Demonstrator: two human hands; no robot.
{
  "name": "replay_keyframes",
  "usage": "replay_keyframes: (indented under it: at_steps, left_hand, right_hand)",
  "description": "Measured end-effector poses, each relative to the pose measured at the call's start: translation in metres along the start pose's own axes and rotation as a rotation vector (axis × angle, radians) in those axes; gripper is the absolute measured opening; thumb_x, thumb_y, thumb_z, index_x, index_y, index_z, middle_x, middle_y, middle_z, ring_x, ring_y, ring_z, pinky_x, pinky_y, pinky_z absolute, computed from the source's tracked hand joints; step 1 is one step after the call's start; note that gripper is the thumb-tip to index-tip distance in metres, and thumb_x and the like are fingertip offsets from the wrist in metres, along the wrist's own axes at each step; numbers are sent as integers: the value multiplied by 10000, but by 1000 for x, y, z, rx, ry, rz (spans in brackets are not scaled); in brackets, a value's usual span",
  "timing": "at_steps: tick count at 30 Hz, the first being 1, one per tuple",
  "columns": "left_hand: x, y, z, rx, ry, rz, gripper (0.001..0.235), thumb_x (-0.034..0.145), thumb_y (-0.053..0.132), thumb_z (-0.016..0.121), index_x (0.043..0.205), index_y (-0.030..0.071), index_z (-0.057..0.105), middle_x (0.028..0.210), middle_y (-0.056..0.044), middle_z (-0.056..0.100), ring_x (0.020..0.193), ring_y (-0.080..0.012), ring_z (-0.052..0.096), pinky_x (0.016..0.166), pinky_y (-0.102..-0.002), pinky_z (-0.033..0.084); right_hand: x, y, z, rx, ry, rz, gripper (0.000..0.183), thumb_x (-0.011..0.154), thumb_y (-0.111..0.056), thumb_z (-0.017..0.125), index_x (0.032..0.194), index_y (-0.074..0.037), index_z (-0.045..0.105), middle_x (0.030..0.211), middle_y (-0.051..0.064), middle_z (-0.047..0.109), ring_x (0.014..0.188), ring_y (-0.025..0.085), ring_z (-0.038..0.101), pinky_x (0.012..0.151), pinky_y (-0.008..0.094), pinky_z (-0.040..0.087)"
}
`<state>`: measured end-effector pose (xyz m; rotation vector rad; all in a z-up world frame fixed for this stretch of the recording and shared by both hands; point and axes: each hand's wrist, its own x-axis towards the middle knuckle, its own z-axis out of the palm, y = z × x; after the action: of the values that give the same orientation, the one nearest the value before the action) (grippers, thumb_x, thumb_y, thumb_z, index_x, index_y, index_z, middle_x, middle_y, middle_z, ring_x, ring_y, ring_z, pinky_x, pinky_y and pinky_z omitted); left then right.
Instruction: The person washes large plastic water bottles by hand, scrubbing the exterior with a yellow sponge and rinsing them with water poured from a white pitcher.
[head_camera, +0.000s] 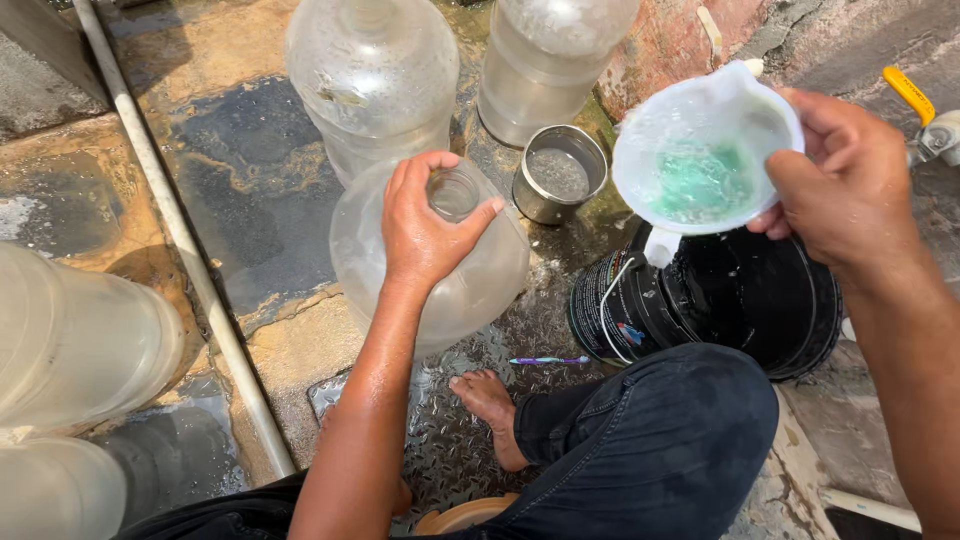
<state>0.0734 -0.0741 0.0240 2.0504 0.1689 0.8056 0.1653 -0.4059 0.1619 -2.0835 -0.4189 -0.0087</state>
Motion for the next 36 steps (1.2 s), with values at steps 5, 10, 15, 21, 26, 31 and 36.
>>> replay_keyframes:
  at_steps: [5, 10, 15, 21, 26, 31, 36]
  left_hand:
    - [10, 10, 26, 16, -6, -4, 706, 647, 299, 949, 1238, 85, 629, 1149, -119, 656, 1123, -343, 602, 979, -446, 487]
    - [21, 1, 31, 104, 38, -24, 653, 582, 313, 977, 1099, 97, 642, 1176, -148, 662, 1179, -418, 551, 1009, -507, 427]
    - [22, -15, 9, -87, 4, -80, 649, 644, 265, 915, 1189, 88, 610, 1160, -132, 659, 1131, -357, 619, 1012, -470, 470]
    - [14, -24, -7, -58, 33, -85, 558, 643, 228, 920, 1115, 106, 647, 1092, -105, 657, 1048, -323, 620, 953, -442, 471]
    - [7, -31, -38, -33, -18, -98, 534, 701, 286, 914, 1131, 118, 646, 1127, -71, 660, 1109, -298, 620, 992, -431, 472]
    - [-3, -41, -80, -106, -112, -200, 771, 640, 384, 955, 1225, 51, 579, 1199, -122, 578, 1167, -303, 529, 979, -429, 453]
    - [-30, -66, -76, -489, 250, -365, 376, 1014, 150, 579, 1366, 25, 535, 1305, -129, 596, 1239, -237, 574, 1098, -380, 462]
  right_hand:
    - [49, -64, 66, -641, 16, -692, 541, 858, 8, 683, 1396, 28, 630, 928, 194, 711, 745, 258, 732, 676, 389, 576]
    - [54, -119, 114, -1023, 246, -1055, 511, 807, -22, 691, 1318, -39, 699, 1221, 74, 739, 722, 238, 728, 567, 325, 536]
    - [49, -151, 136, -1193, 333, -1244, 417, 891, -57, 698, 1307, -51, 717, 1337, 47, 715, 578, 118, 630, 498, 255, 442]
    - [36, -172, 144, -1266, 363, -1351, 467, 866, -23, 710, 1331, -66, 727, 1308, 59, 731, 496, 75, 554, 468, 230, 387]
    - [27, -93, 104, -1055, 142, -955, 603, 875, 122, 542, 1464, -12, 540, 1330, 178, 676, 976, 279, 724, 782, 318, 585]
    - [3, 96, 24, -613, 69, -112, 696, 876, 130, 415, 1566, 48, 393, 1111, 302, 674, 820, 400, 697, 638, 458, 548]
    - [-61, 172, -13, -919, 101, -32, 445, 986, 11, 550, 1422, 82, 501, 1153, 301, 650, 978, 405, 687, 775, 458, 564]
